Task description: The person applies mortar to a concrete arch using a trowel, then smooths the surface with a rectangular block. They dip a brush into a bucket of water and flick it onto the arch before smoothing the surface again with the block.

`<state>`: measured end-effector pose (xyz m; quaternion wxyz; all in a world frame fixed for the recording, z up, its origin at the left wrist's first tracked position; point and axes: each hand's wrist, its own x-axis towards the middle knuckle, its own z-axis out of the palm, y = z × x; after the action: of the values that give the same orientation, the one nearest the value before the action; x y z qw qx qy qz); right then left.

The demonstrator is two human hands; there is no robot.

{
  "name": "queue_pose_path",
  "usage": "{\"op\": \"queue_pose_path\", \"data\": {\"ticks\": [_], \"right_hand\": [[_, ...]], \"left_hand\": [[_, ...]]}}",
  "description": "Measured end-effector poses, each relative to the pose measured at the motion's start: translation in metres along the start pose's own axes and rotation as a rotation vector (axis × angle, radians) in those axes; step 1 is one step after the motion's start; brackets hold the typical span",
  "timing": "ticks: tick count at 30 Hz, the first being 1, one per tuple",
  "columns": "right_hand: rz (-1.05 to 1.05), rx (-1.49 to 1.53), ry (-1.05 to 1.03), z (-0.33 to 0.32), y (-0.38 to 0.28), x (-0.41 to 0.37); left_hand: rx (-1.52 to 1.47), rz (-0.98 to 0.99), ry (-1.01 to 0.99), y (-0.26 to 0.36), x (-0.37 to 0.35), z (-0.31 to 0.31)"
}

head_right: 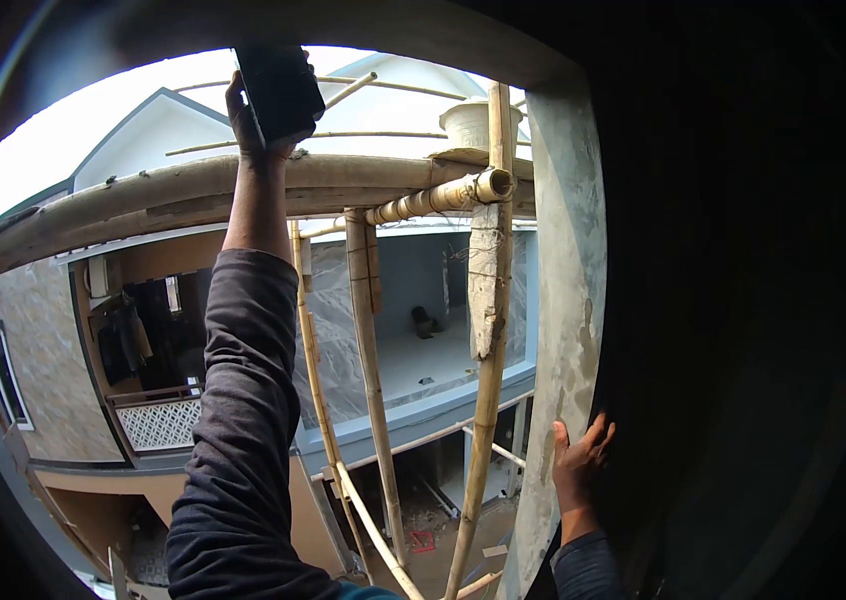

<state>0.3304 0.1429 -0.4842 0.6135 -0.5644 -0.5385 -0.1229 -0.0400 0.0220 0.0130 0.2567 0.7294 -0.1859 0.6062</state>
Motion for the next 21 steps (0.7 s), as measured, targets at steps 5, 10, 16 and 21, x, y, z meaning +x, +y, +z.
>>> {"op": "queue_pose_path", "data": {"ticks": [5, 10, 16, 21], "right_hand": [[-0.035, -0.049, 0.135, 0.021, 0.012, -0.002], [-0.084, -0.038, 0.136, 0.014, 0.01, -0.002], [-0.001, -0.012, 0.075, 0.012, 0.008, -0.002], [-0.02, -0.003, 0.019, 0.017, 0.019, -0.003]], "left_hand": [[-0.041, -0.084, -0.179, 0.005, 0.018, -0.006], [-0.004, -0.142, -0.186, -0.013, 0.05, -0.017], [0.023, -0.218, -0.013, -0.071, 0.088, -0.027], [0.086, -0.428, 0.094, -0.133, 0.084, -0.031]]}}
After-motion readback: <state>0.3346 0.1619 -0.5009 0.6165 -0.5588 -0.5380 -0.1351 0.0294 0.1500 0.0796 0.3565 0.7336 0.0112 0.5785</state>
